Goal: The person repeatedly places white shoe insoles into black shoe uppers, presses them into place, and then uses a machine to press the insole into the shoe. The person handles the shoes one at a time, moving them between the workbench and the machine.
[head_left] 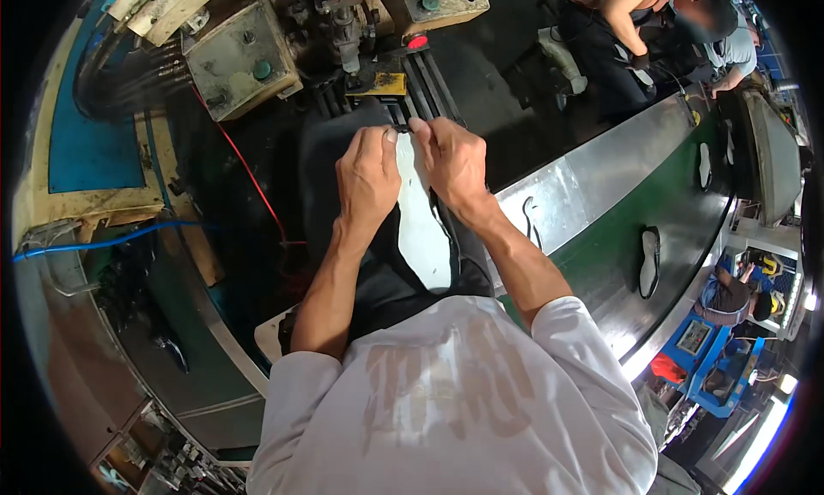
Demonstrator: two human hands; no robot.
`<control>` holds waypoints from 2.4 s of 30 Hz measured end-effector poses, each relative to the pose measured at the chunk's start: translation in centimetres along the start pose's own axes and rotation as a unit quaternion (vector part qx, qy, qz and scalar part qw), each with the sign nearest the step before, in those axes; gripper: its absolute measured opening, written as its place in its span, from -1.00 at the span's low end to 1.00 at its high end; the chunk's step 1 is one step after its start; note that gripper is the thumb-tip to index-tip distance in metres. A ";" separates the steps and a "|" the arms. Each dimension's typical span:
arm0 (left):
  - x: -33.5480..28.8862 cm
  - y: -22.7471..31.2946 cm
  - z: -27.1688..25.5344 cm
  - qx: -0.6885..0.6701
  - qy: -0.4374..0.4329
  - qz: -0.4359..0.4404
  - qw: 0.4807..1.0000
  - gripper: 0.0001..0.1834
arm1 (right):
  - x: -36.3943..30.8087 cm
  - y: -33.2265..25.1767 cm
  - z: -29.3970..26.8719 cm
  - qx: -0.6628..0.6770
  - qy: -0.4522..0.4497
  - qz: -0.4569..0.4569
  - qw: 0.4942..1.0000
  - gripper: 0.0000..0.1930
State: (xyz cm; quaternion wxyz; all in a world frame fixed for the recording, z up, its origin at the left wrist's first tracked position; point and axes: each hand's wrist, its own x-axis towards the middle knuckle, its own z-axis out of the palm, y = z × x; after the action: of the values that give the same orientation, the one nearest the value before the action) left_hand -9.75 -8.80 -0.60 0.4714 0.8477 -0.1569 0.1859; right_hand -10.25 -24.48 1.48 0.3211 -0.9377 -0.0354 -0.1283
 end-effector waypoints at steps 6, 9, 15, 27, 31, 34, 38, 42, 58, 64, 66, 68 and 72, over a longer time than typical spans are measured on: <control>1.5 -0.6 -2.9 -0.027 -0.128 0.025 0.991 -0.84 | 0.5 0.2 -1.0 0.113 0.014 -0.145 0.983 -0.79; 1.2 -0.5 -1.7 0.018 -0.080 0.006 0.997 -0.86 | 0.9 0.1 -0.8 0.066 -0.009 -0.105 0.992 -0.78; 0.4 0.7 -1.2 0.027 -0.043 -0.008 0.999 -0.83 | -0.9 -1.3 -1.7 0.149 -0.079 0.084 0.982 -0.55; -1.0 -0.1 -2.4 -0.166 -0.129 -0.141 0.967 -0.49 | -2.8 -0.1 -0.4 0.292 -0.114 0.166 0.935 -0.42; -2.0 -0.5 -1.2 -0.245 -0.100 -0.245 0.933 -0.44 | -3.1 -0.4 0.7 0.309 -0.106 0.154 0.932 -0.44; -2.2 -0.9 -1.3 -0.272 -0.081 -0.270 0.920 -0.46 | -3.2 -0.5 1.2 0.308 -0.118 0.151 0.932 -0.47; -2.2 -0.4 -1.4 -0.250 -0.055 -0.283 0.924 -0.51 | -3.1 -0.2 2.3 0.318 -0.098 0.124 0.935 -0.47; -2.7 -0.6 -0.8 -0.176 -0.033 -0.268 0.947 -0.55 | -3.0 -0.9 2.4 0.312 -0.089 0.128 0.937 -0.46; -5.8 -0.7 2.0 -0.286 -0.080 -0.339 0.893 -0.36 | -3.0 2.3 4.0 0.354 -0.109 0.202 0.907 -0.45; -3.5 -1.5 0.9 -0.463 -0.075 -0.409 0.783 -0.33 | -3.0 3.1 3.1 0.553 -0.151 0.250 0.780 -0.33; -3.6 -1.5 1.3 -0.446 -0.077 -0.389 0.802 -0.35 | -3.3 4.2 3.1 0.657 -0.122 0.320 0.672 -0.32; -3.9 -1.8 1.7 -0.452 -0.082 -0.386 0.800 -0.37 | -4.5 4.7 3.7 0.560 -0.138 0.338 0.744 -0.31; -4.6 -2.6 2.3 -0.400 -0.090 -0.354 0.841 -0.35 | -4.7 3.2 3.6 0.330 -0.145 0.216 0.908 -0.35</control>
State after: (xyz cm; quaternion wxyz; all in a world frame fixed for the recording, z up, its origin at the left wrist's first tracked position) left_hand -12.24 -9.02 -5.74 0.7871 0.5961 0.0511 -0.1498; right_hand -13.52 -24.78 -4.41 0.6231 -0.7714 0.0812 0.1006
